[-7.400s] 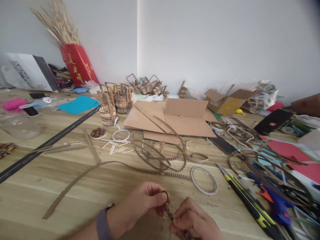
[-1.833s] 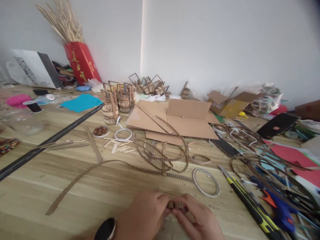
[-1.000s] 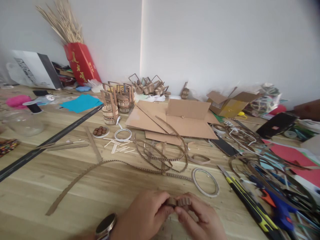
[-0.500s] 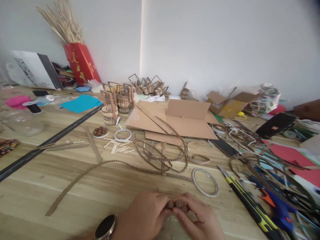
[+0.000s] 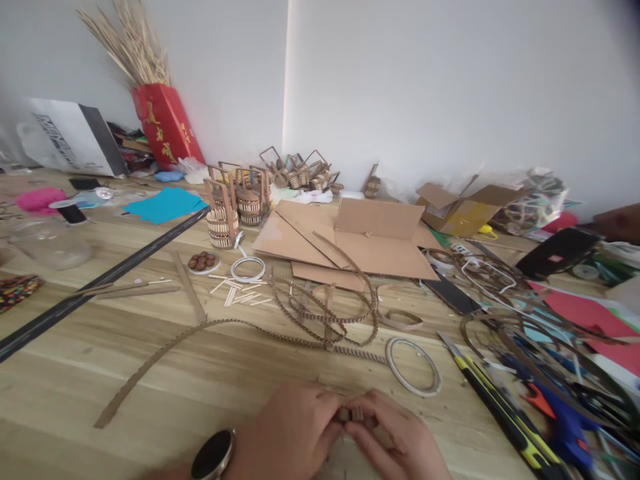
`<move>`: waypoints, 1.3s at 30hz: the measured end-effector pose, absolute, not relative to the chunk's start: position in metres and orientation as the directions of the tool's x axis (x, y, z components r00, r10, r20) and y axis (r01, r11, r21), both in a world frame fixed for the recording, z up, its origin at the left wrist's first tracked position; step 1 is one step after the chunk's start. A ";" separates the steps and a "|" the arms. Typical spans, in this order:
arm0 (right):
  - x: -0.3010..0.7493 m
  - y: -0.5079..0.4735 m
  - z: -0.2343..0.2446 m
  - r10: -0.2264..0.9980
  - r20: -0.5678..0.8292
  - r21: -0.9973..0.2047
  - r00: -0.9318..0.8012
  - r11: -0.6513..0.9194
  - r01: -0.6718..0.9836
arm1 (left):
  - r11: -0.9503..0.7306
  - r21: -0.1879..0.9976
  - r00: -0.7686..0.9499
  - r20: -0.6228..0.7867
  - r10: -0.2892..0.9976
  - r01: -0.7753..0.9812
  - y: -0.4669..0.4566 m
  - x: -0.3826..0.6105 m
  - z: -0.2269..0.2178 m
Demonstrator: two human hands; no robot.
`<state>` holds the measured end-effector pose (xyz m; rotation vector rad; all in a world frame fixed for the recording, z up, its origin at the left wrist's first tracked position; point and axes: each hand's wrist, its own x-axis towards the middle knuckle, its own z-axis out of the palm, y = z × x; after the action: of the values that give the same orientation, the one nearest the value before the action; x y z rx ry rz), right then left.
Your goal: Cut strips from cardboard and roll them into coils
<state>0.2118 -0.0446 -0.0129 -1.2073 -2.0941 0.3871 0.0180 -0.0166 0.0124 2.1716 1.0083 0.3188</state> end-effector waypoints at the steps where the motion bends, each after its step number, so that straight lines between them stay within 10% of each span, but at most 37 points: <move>1: 0.212 -0.045 -0.015 0.841 0.438 -0.561 -0.318 0.532 0.634 | -0.424 0.711 0.660 -0.074 0.748 0.561 -0.016 0.019 0.013; 11: 0.211 -0.047 -0.024 0.866 0.472 -0.653 -0.163 0.468 0.596 | -0.373 0.817 0.654 -0.007 0.756 0.439 -0.016 0.019 0.017; 39: 0.211 -0.045 -0.014 0.887 0.414 -0.666 -0.203 0.447 0.597 | -0.471 0.615 0.651 -0.092 0.753 0.632 -0.013 0.017 0.018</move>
<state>0.2112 -0.0450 -0.0143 -1.2489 -1.9105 0.4655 0.0170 -0.0131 0.0184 2.2461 1.0708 0.2528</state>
